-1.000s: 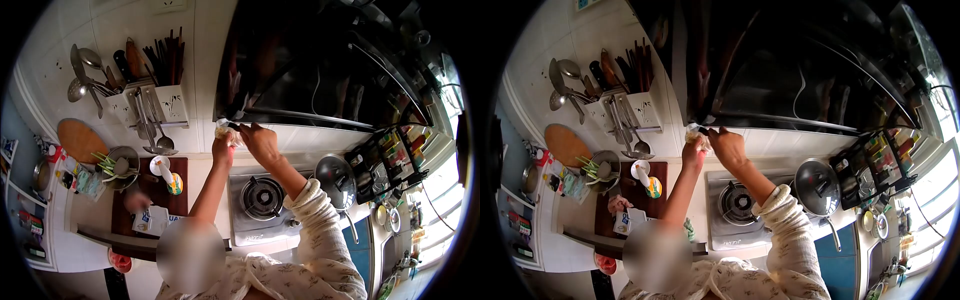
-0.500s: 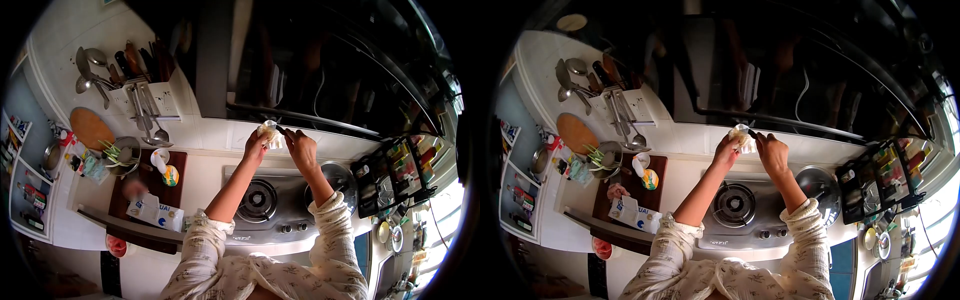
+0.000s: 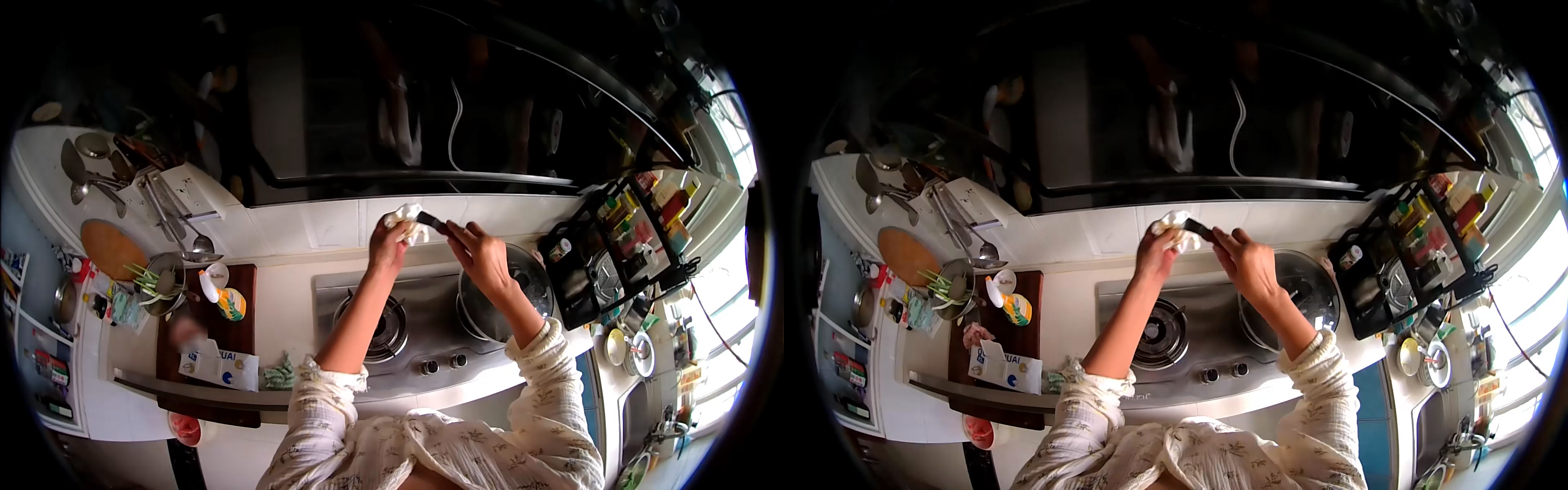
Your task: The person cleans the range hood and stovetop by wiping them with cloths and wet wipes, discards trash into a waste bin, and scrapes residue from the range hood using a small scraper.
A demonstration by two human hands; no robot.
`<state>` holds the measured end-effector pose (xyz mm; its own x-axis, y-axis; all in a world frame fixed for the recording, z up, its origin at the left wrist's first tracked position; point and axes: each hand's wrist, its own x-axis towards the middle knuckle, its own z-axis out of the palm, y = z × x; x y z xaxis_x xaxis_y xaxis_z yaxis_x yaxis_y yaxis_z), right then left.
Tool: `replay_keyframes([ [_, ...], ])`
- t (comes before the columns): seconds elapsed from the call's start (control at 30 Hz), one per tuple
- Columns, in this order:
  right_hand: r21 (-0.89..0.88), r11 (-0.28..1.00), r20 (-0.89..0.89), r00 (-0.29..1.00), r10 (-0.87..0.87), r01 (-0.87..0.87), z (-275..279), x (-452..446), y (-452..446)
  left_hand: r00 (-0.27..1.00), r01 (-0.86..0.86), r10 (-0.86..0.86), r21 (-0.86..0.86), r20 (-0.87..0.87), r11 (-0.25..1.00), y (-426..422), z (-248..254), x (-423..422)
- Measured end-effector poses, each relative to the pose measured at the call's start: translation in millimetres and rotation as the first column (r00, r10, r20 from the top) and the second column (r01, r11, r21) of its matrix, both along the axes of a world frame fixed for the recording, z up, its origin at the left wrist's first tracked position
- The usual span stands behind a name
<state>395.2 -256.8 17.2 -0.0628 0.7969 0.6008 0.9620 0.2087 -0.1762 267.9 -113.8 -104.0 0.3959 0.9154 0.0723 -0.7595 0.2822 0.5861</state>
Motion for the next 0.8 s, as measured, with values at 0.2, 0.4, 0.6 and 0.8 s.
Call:
replay_keyframes([
  [0.2, 0.051, 0.988, -0.188, 0.971, 0.15, -0.143, -8.9, 26.5, -45.9, 0.965, -0.261, 0.253, 0.383, 0.073, 0.886, -32.4, 23.9, -13.1],
  [0.4, 0.105, 0.969, -0.25, 0.937, 0.243, -0.223, -8.8, 50.5, -62.6, 0.933, -0.315, 0.359, 0.512, 0.014, 0.799, -55.9, 33.7, 13.3],
  [0.6, 0.108, 0.981, -0.144, 0.974, 0.174, -0.16, -13.1, 81.8, -62.3, 0.992, -0.094, 0.093, 0.013, 0.091, 0.995, -68.1, 28.5, 62.1],
  [0.8, 0.054, 0.997, -0.139, 0.988, 0.064, -0.057, -14.7, 112.2, -45.7, 0.98, -0.036, 0.051, -0.076, 0.194, 0.996, -60.9, 19.5, 125.4],
])
